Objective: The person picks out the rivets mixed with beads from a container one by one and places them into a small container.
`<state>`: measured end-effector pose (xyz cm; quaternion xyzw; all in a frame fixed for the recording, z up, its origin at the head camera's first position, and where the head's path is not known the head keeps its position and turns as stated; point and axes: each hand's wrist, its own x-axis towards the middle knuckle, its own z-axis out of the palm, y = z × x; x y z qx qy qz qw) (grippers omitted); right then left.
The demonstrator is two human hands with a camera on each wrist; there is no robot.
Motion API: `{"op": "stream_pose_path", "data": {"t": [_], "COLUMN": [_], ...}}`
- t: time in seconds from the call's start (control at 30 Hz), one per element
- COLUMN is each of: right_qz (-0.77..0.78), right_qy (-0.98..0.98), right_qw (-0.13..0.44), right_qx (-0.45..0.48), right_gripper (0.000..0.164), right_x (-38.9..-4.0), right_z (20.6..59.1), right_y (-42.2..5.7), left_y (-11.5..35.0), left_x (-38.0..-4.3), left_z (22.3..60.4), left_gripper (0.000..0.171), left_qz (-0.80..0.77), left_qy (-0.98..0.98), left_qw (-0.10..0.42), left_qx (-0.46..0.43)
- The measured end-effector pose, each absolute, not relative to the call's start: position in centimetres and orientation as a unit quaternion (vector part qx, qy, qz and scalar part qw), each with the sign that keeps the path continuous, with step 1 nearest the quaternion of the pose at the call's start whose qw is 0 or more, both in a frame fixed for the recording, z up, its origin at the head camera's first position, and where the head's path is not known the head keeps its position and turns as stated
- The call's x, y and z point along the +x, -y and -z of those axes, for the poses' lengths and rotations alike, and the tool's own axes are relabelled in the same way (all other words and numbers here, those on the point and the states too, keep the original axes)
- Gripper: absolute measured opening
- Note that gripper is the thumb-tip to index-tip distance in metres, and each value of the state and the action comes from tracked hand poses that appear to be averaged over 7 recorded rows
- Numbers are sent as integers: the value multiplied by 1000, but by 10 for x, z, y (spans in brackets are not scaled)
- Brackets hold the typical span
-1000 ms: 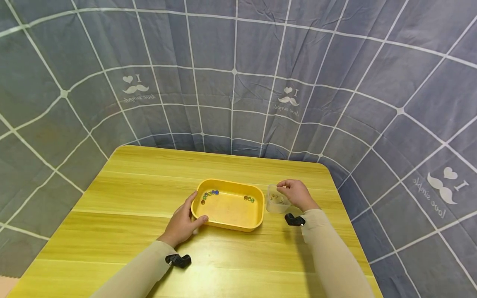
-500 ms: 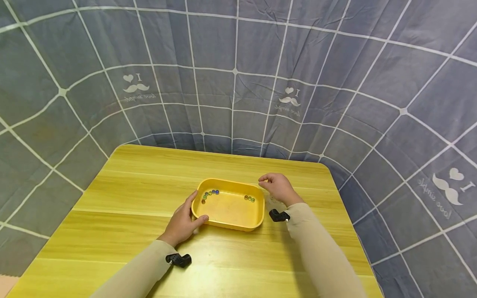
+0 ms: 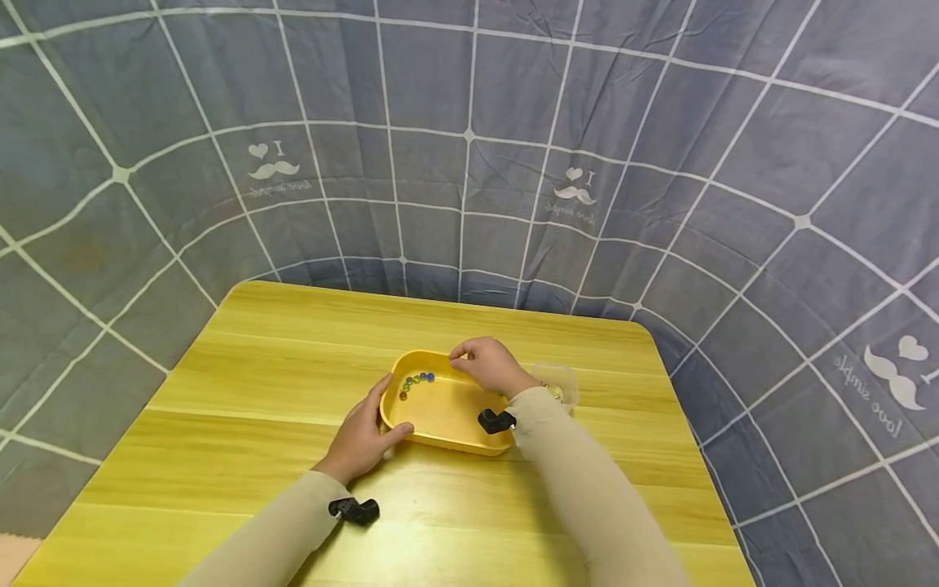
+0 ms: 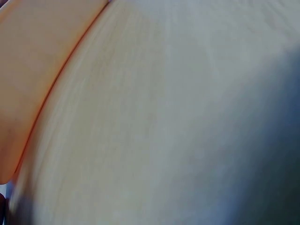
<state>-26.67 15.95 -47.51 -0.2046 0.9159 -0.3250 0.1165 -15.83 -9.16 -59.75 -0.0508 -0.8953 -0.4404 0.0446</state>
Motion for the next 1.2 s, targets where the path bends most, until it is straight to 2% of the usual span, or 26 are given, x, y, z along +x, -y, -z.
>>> {"op": "stream_pose_path", "data": {"t": [0.4, 0.6, 1.2], "right_qz": [289, 251, 181], "right_qy": [-903, -903, -901], "right_qw": [183, 190, 202], "right_qx": [-259, -293, -339], "right_gripper": [22, 18, 19], "right_x": [-277, -282, -299], "right_z": [496, 503, 522], "right_y": [-105, -91, -78], "left_y": [86, 83, 82], "left_x": [-164, -164, -167], "left_z": [597, 592, 591], "left_gripper": [100, 98, 97], "left_qz": [431, 440, 444], "left_qy": [899, 894, 893], "left_qw": [49, 55, 48], "left_qx": [-54, -60, -51]}}
